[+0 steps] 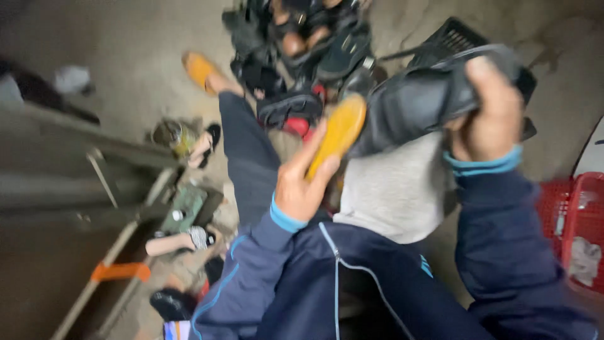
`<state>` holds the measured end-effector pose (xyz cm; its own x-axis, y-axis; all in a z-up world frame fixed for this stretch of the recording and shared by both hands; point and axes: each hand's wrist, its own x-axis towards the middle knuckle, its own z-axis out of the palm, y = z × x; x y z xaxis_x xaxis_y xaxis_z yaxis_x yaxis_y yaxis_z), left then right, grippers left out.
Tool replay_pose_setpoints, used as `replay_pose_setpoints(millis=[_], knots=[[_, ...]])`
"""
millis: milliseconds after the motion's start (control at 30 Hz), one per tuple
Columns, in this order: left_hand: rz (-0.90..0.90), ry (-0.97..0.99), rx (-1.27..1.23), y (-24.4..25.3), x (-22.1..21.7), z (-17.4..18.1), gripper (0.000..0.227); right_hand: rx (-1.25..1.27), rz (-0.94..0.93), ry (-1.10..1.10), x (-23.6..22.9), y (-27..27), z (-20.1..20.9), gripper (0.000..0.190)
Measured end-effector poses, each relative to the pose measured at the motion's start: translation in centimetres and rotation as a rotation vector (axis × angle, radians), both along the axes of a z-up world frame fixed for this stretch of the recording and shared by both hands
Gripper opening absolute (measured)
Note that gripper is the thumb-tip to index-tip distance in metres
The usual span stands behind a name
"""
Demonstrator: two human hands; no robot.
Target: The person sits on the floor and cleans a black sandal using a white cloth and a yellow brush. They wipe the sandal with the cloth, then brush the sole and upper surfaces repeatedly, turning the sandal to access different areas.
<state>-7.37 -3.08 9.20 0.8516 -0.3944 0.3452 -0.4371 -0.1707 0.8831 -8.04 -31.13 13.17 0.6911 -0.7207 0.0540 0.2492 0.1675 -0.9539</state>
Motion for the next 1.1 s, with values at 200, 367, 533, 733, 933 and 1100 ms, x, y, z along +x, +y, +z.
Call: replay_pose_setpoints(millis=[200,367,533,733,933,1100], knots=[[0.013,0.073,0.161,0.7,-4.2,-3.7,0.052,-0.246,0.225,0.428,5.1,-10.3,-12.6,0.04],[0.022,0.039,0.199,-1.6,-5.1,-2.8,0.052,-0.236,0.371,0.496,4.7,-5.9,-15.6,0.043],[-0.018,0.027,0.189,-4.6,-3.9,-1.8,0.055,0.309,0.48,-0.128,1.8,-2.0,-11.7,0.05],[-0.07,-0.051,0.27,-6.6,-2.7,-2.7,0.057,0.765,0.456,-0.161,3.0,0.1,-13.0,0.085],[-0.007,-0.195,0.296,-6.9,-1.1,-0.6,0.055,0.384,0.206,0.344,2.5,1.6,-3.0,0.083],[0.068,-0.179,0.256,-6.9,2.8,0.6,0.053,0.398,0.413,0.47,4.8,0.1,-10.5,0.075]])
